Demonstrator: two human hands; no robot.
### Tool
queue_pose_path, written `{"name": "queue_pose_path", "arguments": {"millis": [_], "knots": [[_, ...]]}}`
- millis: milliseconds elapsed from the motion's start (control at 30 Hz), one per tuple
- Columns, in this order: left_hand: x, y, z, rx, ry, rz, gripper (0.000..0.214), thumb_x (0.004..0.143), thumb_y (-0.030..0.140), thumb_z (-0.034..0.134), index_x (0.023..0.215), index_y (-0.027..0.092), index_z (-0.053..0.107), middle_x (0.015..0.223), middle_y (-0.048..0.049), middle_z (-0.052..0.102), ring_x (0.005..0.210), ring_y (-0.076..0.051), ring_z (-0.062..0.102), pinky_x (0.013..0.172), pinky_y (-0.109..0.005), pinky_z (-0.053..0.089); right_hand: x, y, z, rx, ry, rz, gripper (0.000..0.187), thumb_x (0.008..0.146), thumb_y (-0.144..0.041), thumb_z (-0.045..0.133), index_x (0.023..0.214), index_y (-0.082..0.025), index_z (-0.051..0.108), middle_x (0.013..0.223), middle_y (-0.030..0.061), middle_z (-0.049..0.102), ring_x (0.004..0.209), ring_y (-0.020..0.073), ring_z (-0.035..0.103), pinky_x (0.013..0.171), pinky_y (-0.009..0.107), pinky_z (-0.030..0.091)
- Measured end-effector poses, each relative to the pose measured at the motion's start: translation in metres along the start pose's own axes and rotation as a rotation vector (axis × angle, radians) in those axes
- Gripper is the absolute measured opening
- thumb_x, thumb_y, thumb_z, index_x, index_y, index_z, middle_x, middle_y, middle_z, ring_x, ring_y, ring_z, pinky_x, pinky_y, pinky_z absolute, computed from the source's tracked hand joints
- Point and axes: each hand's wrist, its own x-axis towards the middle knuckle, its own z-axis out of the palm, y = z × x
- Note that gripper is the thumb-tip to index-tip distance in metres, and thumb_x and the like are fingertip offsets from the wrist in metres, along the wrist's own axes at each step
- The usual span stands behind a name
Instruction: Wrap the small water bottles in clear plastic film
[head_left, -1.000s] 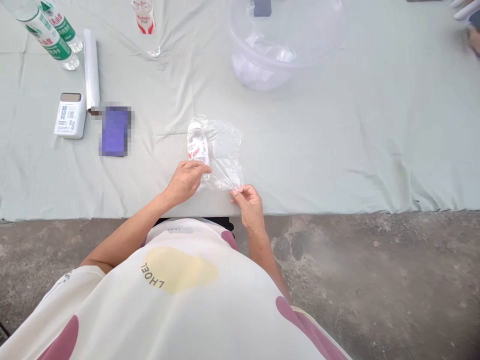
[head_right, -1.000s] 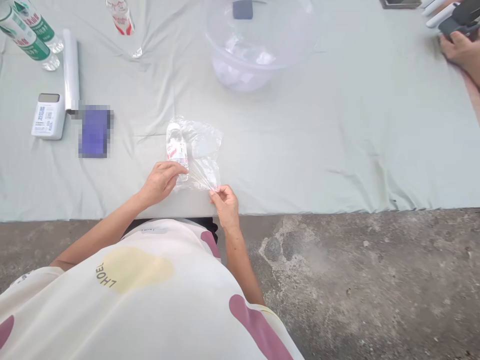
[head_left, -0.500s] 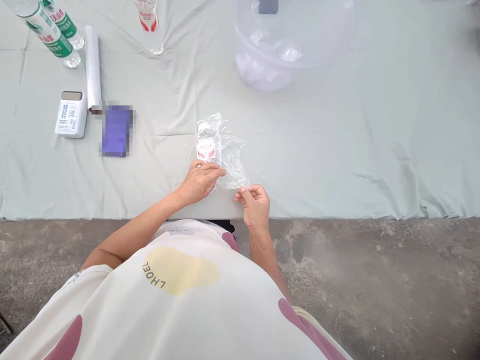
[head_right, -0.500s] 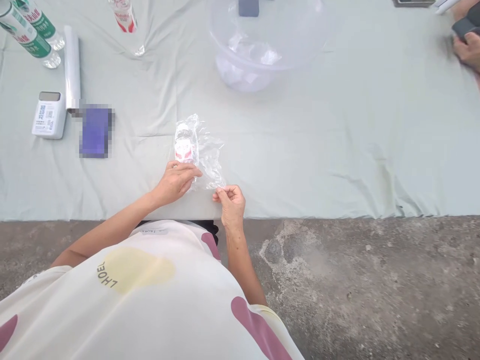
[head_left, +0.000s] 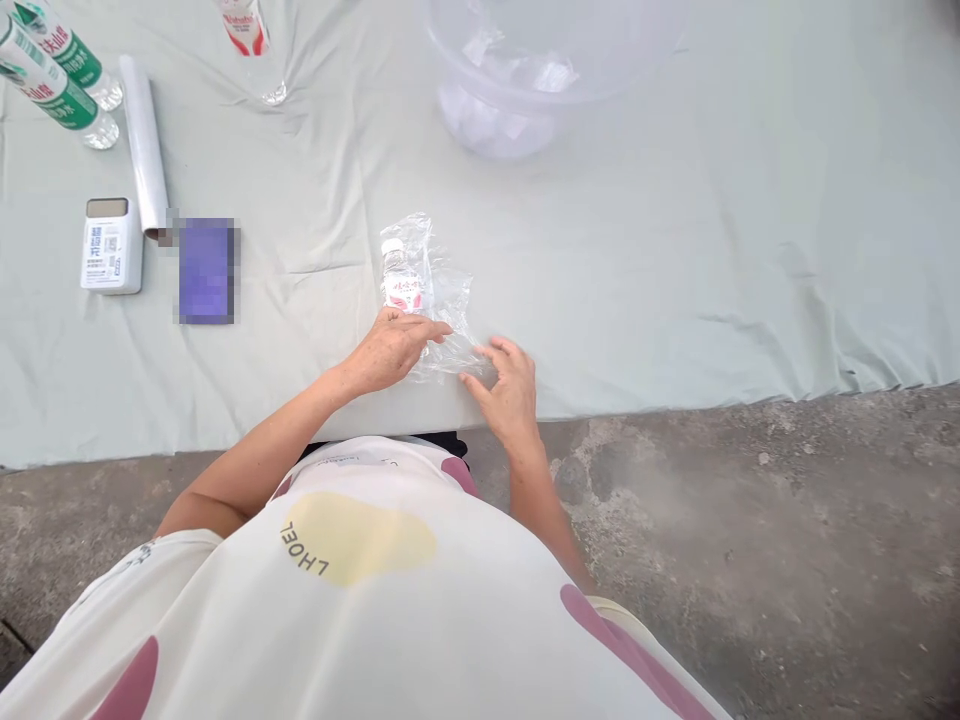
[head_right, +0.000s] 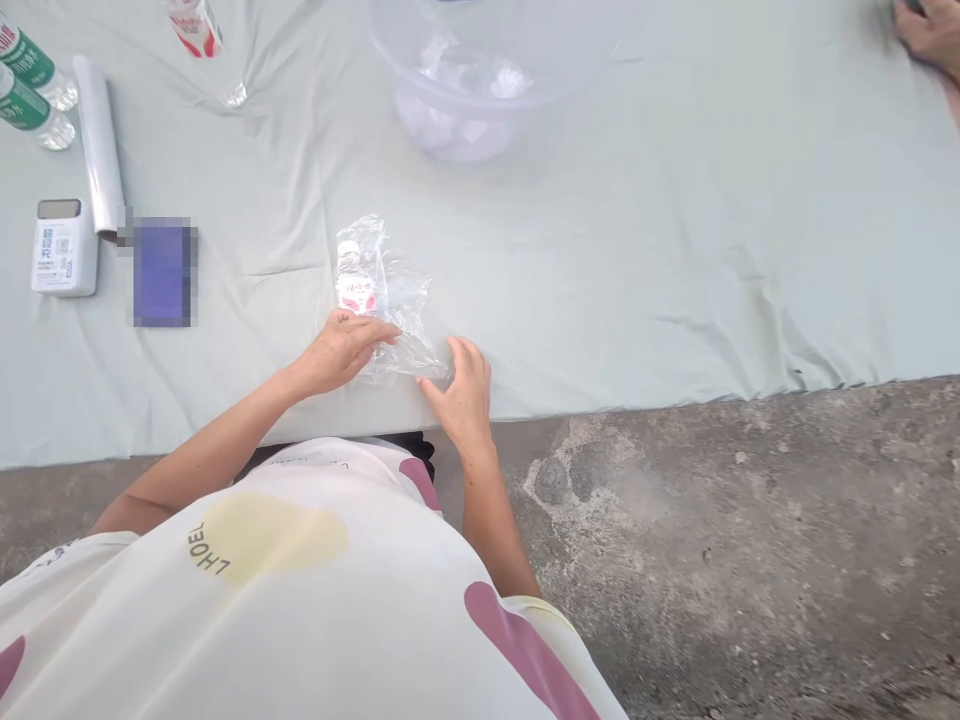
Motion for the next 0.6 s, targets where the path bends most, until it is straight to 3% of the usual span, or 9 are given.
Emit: {"name": "queue_pose_path", "arguments": {"millis": [100,200,333,467,600], "knots": [[0.000,-0.001,0.000,0.026,-0.004,0.002,0.043,0.090,0.002,0.033,0.120,0.019,0.058,0.113,-0.0050,0.073,0.108,-0.015,0.065,0.092,-0.036,0.032,0.000,-0.009,0.002,0.028,-0.039,-0.022,0.016,0.081,-0.038,0.063,0.086,-0.022,0.067,0.123,0.0087,0.066,0.121,0.0288,0.055,0.103,0.049,0.044],[0.002,-0.002,0.004,0.119,-0.005,0.036,0.036,0.090,0.005,0.039,0.115,0.018,0.061,0.112,-0.0075,0.072,0.109,-0.018,0.064,0.091,-0.038,0.032,-0.008,-0.019,0.002,0.315,-0.134,0.155,0.020,0.083,-0.043,0.063,0.081,-0.023,0.063,0.102,0.0042,0.073,0.095,0.0222,0.068,0.083,0.038,0.054],[0.007,-0.002,0.013,0.315,-0.035,0.116,0.034,0.087,0.005,0.046,0.116,0.016,0.060,0.109,-0.0104,0.072,0.112,-0.023,0.060,0.087,-0.040,0.033,-0.019,-0.024,0.004,0.598,-0.210,0.346,0.026,0.077,-0.045,0.071,0.080,-0.022,0.060,0.078,0.0013,0.073,0.065,0.0158,0.069,0.056,0.026,0.050],[0.013,0.002,0.024,0.563,-0.029,0.149,0.038,0.085,-0.003,0.040,0.112,0.015,0.059,0.106,-0.0121,0.070,0.106,-0.023,0.059,0.080,-0.038,0.035,-0.026,-0.022,0.006,0.668,-0.152,0.438,0.032,0.071,-0.045,0.075,0.082,-0.021,0.058,0.069,-0.0011,0.070,0.054,0.0118,0.063,0.052,0.023,0.046],[0.015,0.008,0.028,0.691,0.011,0.200,0.044,0.086,-0.002,0.042,0.124,0.018,0.053,0.117,-0.0143,0.065,0.113,-0.024,0.056,0.079,-0.037,0.035,-0.028,-0.019,-0.003,0.669,-0.113,0.460,0.035,0.071,-0.048,0.074,0.087,-0.021,0.060,0.067,-0.0016,0.070,0.053,0.0112,0.061,0.054,0.024,0.046]]}}
